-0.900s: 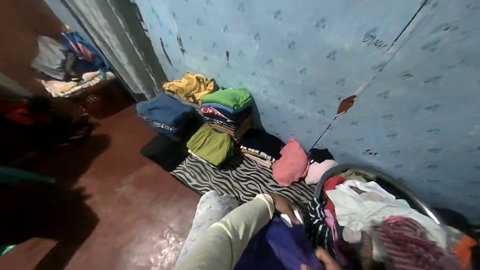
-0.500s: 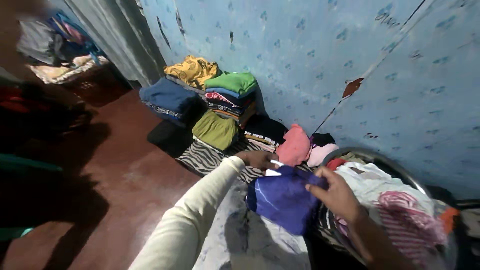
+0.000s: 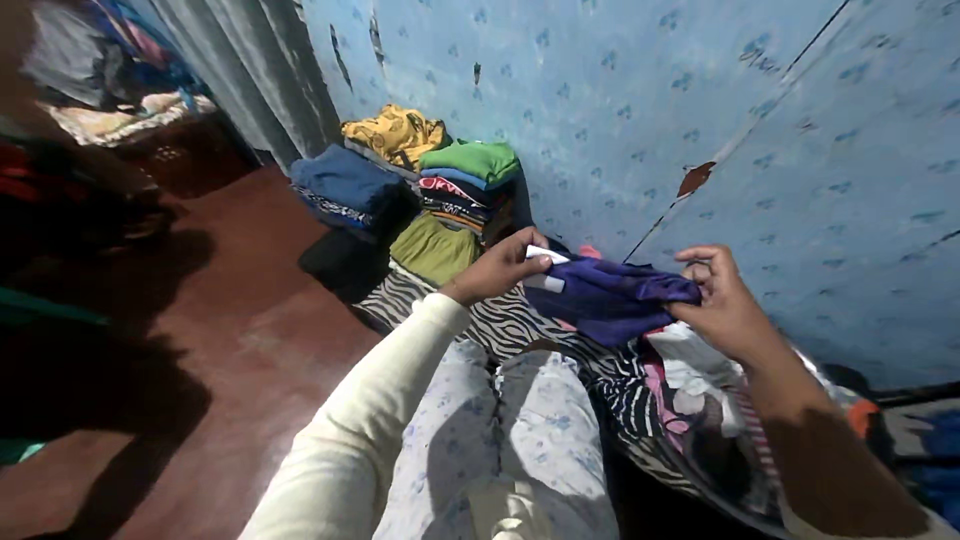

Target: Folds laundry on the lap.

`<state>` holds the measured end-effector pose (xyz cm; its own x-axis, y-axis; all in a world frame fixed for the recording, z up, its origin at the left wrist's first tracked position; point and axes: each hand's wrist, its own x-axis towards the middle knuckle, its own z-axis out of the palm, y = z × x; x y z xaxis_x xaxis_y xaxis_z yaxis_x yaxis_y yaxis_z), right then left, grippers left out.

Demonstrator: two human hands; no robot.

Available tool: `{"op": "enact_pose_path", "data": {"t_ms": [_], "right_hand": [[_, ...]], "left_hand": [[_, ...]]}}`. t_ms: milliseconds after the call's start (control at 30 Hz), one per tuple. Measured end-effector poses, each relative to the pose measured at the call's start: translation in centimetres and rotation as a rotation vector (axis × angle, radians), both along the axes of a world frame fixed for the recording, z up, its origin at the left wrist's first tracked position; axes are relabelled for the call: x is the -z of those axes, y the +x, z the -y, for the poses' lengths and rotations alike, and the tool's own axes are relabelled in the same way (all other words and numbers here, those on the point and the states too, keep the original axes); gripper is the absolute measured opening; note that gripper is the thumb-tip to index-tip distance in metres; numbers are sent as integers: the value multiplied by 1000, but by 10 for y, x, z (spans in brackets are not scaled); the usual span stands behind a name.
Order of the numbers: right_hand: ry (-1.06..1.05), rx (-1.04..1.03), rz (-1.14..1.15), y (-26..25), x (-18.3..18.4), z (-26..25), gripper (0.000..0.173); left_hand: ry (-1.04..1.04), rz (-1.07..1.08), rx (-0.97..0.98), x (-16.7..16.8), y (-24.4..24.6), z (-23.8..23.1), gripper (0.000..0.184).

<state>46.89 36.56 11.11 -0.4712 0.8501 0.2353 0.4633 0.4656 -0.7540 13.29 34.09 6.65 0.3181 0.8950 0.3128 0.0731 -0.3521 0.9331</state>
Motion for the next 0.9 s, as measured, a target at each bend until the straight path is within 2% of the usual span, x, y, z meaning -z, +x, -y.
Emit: {"op": "enact_pose_path", "data": {"t_ms": [33,133,200,300,400,467,533,600,633,667,733,800,900], "right_hand": [[-15,-5,30,9,8,9,65],[-25,-125,123,47,51,49,36],[-62,-238,130,71,96,84,26],[-360,-383,43,89,156,140,17],[-676,-461,116,93,173,151,26],[-743,-400,53,91,172,128,29],[-789,-154,-246,81,179,106,28],[-910,60,-487,63,199,92,51],[-959,131,-482,53,209,89,55],[-984,184,-439,44,215,87,52],[-967,253,-369,32,221,82,44],[-893,274,-348,29,225,80,40],[-671,289,-257,22,219,74,43]], "left_hand": [[15,-44,18,3,2,14,16],[54,-259,178,38,10,69,23],[58,-384,302,71,21,118,23],[-132,-443,481,109,39,182,23],[-275,-325,528,131,42,194,22],[-363,-174,438,127,42,176,22],[-475,107,248,135,45,149,25],[-646,337,34,162,55,128,45],[-729,345,-39,174,60,124,53],[-776,299,-83,184,64,124,55],[-796,172,-147,192,70,126,43],[-774,99,-195,193,73,129,35],[-656,121,-261,179,79,126,38]]}}
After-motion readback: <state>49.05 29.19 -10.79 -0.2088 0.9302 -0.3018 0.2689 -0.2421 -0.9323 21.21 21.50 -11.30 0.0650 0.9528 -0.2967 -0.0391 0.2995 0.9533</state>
